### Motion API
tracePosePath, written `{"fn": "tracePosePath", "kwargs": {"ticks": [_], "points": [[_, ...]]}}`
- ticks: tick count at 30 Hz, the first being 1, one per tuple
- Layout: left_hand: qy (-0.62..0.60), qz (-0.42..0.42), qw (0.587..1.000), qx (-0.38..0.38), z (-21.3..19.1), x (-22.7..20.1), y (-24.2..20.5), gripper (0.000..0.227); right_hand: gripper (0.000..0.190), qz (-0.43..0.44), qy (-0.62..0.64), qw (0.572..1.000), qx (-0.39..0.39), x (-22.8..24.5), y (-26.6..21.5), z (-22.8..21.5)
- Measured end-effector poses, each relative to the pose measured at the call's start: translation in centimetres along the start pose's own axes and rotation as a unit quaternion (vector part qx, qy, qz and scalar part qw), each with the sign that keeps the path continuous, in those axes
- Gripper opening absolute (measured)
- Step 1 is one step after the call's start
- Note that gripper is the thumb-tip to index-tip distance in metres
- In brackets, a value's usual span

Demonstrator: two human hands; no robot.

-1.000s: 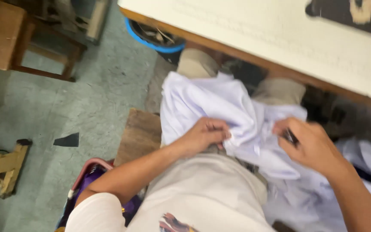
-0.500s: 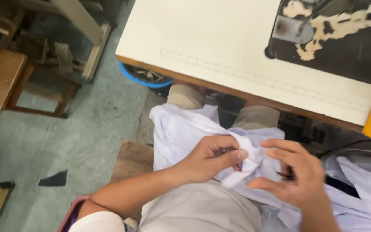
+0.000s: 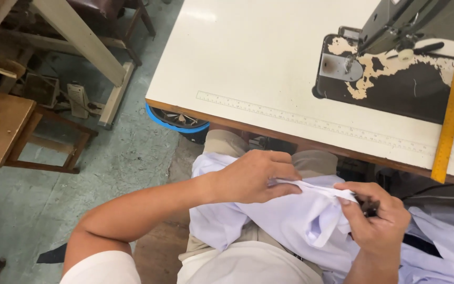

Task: Trimming loose threads from white shirts using thread snips in a factory setting.

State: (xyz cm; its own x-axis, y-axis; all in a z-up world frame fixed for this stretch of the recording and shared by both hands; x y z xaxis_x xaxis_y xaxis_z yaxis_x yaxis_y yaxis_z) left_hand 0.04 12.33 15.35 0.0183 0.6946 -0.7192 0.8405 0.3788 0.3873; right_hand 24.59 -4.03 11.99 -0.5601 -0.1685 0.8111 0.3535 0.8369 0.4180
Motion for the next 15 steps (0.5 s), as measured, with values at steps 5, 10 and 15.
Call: {"fn": "tracePosePath", "kwargs": {"ticks": [5,10,15], "points": [[-0.155,-0.05,0.987,-0.015,0.4,-0.4,-2.0,0.023,0.021,0.056,-0.011,0.996,0.068,2.9,1.8,2.4],[-0.357,-0.222,0.905,-0.06,3.2,1.8,-4.0,0.023,0.102,0.126,0.056,0.981,0.135,-5.9,-2.9,4.9],[-0.459,-0.312,0.83,-0.055,6.5,4.3,-7.8,0.013,0.027,0.113,-0.069,0.981,0.143,-8.2,-1.7,3.3]]}}
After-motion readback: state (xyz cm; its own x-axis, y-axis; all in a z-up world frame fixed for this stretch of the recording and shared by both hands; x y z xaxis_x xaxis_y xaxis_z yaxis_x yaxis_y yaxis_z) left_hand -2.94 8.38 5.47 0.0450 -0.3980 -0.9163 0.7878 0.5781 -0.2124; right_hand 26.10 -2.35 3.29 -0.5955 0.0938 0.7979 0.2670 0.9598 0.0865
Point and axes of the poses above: each hand's wrist, its own y-axis towards the middle knuckle, its own z-axis out of the palm, x = y × z, the point moved 6 cm from there along y, towards the middle knuckle
